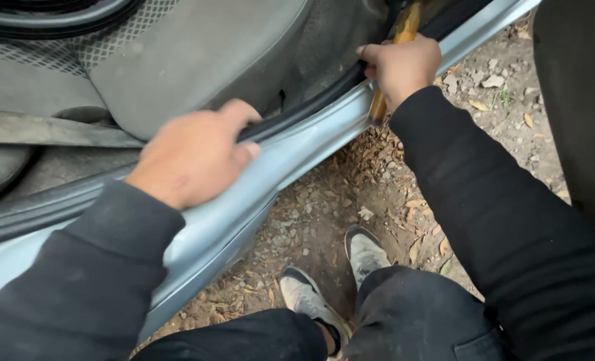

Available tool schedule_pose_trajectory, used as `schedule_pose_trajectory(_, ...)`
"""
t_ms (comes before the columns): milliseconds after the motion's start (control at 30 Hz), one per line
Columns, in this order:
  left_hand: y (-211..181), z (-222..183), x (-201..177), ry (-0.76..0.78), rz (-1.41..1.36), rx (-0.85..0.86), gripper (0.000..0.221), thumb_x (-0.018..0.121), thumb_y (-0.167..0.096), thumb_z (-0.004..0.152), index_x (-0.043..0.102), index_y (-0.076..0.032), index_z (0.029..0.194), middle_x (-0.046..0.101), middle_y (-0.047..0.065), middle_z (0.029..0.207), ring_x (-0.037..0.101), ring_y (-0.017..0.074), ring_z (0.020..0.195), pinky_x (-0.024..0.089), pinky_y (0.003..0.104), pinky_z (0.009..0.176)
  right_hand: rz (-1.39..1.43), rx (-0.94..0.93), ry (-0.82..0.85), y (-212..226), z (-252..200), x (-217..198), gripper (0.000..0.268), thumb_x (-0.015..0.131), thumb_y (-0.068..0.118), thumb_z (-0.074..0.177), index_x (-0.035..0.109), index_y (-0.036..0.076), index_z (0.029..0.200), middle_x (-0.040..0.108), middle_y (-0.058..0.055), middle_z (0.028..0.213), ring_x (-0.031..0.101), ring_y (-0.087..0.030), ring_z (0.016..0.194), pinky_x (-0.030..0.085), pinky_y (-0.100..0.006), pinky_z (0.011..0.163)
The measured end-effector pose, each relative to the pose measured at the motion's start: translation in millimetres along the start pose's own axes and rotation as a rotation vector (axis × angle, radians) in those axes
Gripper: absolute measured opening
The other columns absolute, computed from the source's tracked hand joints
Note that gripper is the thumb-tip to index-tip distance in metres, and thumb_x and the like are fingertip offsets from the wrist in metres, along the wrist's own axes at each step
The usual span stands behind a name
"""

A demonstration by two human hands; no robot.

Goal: Replacing the rubber door seal on a vehicle using a hammer to tap it into place.

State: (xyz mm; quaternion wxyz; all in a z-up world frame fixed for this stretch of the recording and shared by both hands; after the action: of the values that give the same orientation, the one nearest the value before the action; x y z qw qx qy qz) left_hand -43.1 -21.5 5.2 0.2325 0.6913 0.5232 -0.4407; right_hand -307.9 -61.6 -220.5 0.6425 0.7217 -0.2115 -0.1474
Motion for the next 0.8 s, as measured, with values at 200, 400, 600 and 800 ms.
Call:
schedule_pose_trajectory(200,21.0,23.1,15.5,-0.05,-0.066,0.162,0.049,0.072,-0.025,0.08,0.06,-0.008,0.124,0.072,0.018,0.107,0.066,0.0412,0.1,0.051,0.051,0.083,-0.336,0.044,0.027,6.6,-6.0,1.7,0.024,0.09,0.005,0.074,0.068,-0.002,0.082,0.071,-0.009,0.072,0.07,-0.02,0.06,0.056,-0.032,0.056)
schedule_pose_trajectory(400,10.7,8.1,-7.0,-0.101,-0.012,0.01,0.022,0.064,-0.029,0.092,0.075,-0.014,0.103,0.077,0.008,0.092,0.069,0.0336,0.093,0.052,0.048,0.08,-0.005,0.031,0.005,-12.9,-4.0,-2.9,0.034,0.083,-0.004,0.077,0.065,-0.003,0.107,0.063,-0.008,0.093,0.066,-0.02,0.081,0.057,-0.035,0.079)
schedule_pose_trajectory(600,14.8,13.9,4.1,-0.057,0.255,0.05,0.029,0.057,-0.031,0.097,0.078,-0.012,0.091,0.073,0.013,0.09,0.068,0.0373,0.093,0.054,0.051,0.078,0.659,0.066,0.025,-20.0,23.4,-15.8,0.034,0.073,-0.018,0.084,0.049,0.002,0.098,0.052,-0.017,0.125,0.061,-0.025,0.119,0.053,-0.042,0.106)
schedule_pose_trajectory(800,0.3,0.4,25.8,-0.038,0.318,-0.016,0.026,0.054,-0.019,0.09,0.076,-0.006,0.096,0.072,0.016,0.103,0.068,0.0385,0.1,0.055,0.054,0.084,0.206,0.225,0.002,-5.0,8.8,1.2,0.008,0.053,0.007,0.095,0.057,0.003,0.089,0.072,-0.016,0.089,0.072,-0.026,0.084,0.059,-0.038,0.085)
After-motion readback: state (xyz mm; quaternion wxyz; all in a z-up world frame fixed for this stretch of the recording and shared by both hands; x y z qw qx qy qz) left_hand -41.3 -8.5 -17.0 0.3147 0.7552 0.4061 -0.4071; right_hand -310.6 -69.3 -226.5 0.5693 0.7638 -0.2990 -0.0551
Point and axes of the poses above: each hand's wrist, its own z-axis towards the middle knuckle, its own x-axis out of the palm, y = z × x, the point moved 1 cm from there along z, towards the middle knuckle
